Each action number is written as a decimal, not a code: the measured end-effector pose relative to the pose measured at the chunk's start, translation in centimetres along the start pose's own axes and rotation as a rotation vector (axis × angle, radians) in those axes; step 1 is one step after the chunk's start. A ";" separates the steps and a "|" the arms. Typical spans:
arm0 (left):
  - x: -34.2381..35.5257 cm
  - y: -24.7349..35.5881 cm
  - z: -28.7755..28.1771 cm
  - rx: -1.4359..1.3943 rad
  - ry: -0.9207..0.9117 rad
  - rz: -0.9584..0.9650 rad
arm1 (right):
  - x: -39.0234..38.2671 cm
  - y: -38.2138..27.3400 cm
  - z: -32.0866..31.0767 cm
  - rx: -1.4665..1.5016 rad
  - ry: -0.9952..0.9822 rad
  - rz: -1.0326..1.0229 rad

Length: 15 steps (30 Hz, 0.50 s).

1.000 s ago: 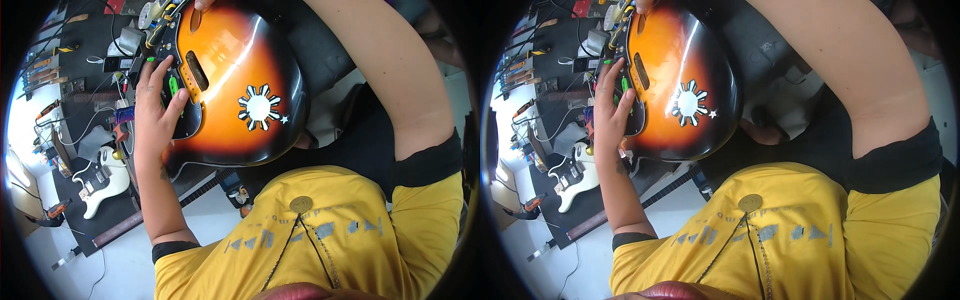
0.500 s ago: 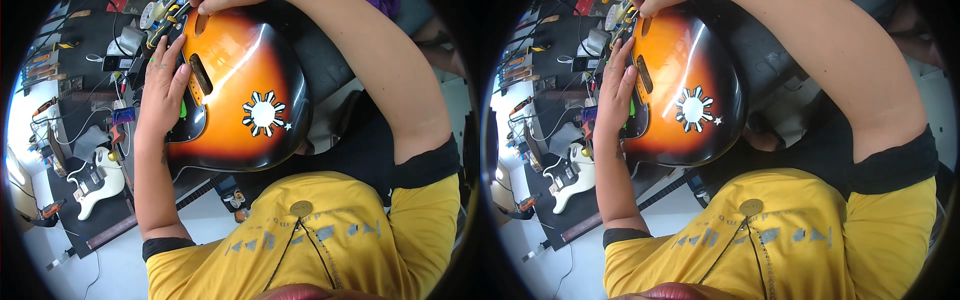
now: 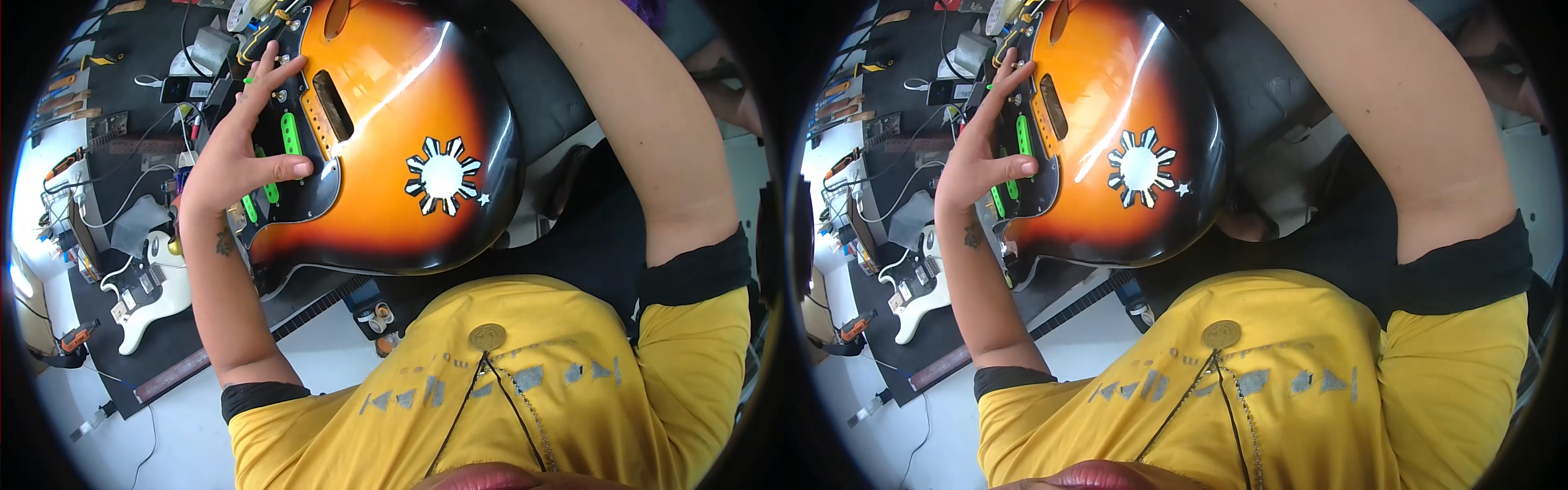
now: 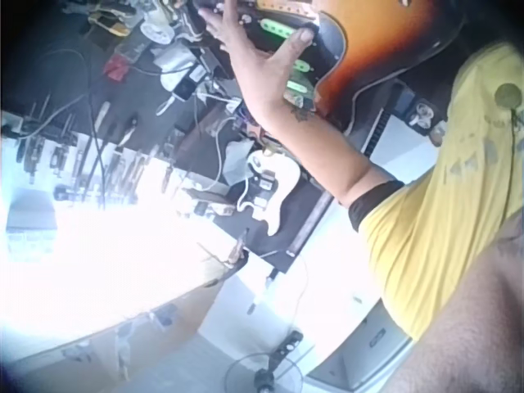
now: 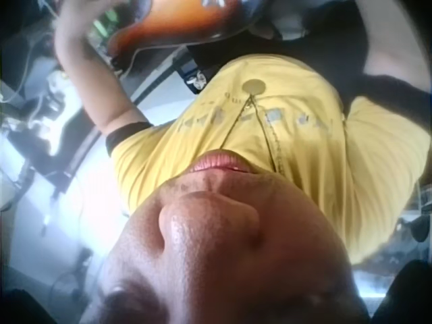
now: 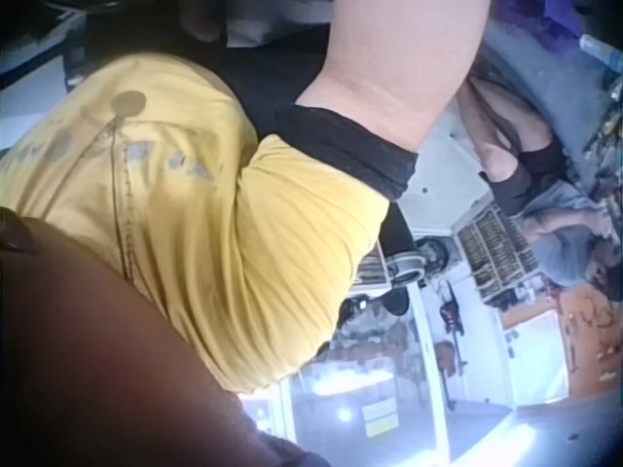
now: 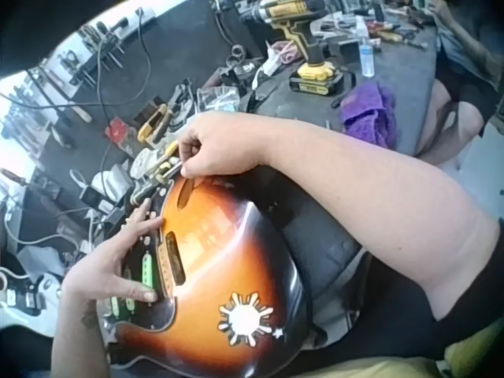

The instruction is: The person wipes a guitar body with a cloth, threads wires from a pickguard into the internal cavity, and aligns the pickguard onto the body.

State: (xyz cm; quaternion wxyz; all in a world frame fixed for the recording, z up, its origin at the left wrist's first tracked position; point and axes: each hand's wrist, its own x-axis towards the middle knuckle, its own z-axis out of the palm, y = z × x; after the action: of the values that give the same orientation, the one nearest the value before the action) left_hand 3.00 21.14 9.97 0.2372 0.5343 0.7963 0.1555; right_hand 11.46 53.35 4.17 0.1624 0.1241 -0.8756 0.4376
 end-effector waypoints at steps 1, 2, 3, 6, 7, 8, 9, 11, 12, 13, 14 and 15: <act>0.3 0.2 -0.1 0.023 -0.004 -0.001 | 0.0 0.1 -0.2 -0.011 0.012 -0.002; 0.5 0.4 -0.2 0.045 -0.007 -0.002 | 0.0 0.2 -0.3 -0.023 0.024 -0.005; 0.7 1.0 -0.2 0.038 -0.005 -0.010 | -0.1 0.3 -0.3 -0.060 0.040 -0.020; 1.3 1.6 -0.1 0.062 -0.002 -0.059 | -0.2 0.9 -0.5 -0.113 0.054 -0.082; 1.3 1.7 -0.2 0.067 -0.003 -0.061 | -0.3 0.8 -0.6 -0.110 0.058 -0.084; 1.2 1.7 -0.1 0.052 -0.002 -0.050 | -0.4 0.6 -0.6 -0.099 0.056 -0.076; 1.1 1.6 0.0 0.036 -0.001 -0.040 | -0.5 0.5 -0.7 -0.088 0.052 -0.068; 0.9 1.1 0.4 -0.040 0.033 -0.026 | -0.4 0.6 -0.8 -0.092 0.044 -0.075; 0.8 0.8 0.7 -0.122 0.068 -0.013 | -0.3 0.5 -0.9 -0.097 0.030 -0.081; 0.5 0.5 0.9 -0.106 0.100 0.020 | -0.2 0.3 -1.0 -0.099 0.027 -0.091; 0.0 0.5 0.9 -0.105 0.113 0.016 | -0.3 0.0 -1.3 -0.083 -0.007 -0.114; -0.6 0.4 0.9 -0.019 0.129 0.034 | -0.3 -0.2 -1.3 -0.067 -0.044 -0.139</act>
State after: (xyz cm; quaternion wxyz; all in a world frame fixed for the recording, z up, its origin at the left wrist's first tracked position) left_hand 4.06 20.73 9.53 0.1877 0.5344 0.7992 0.2014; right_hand 12.02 54.33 4.99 0.1772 0.1885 -0.8824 0.3931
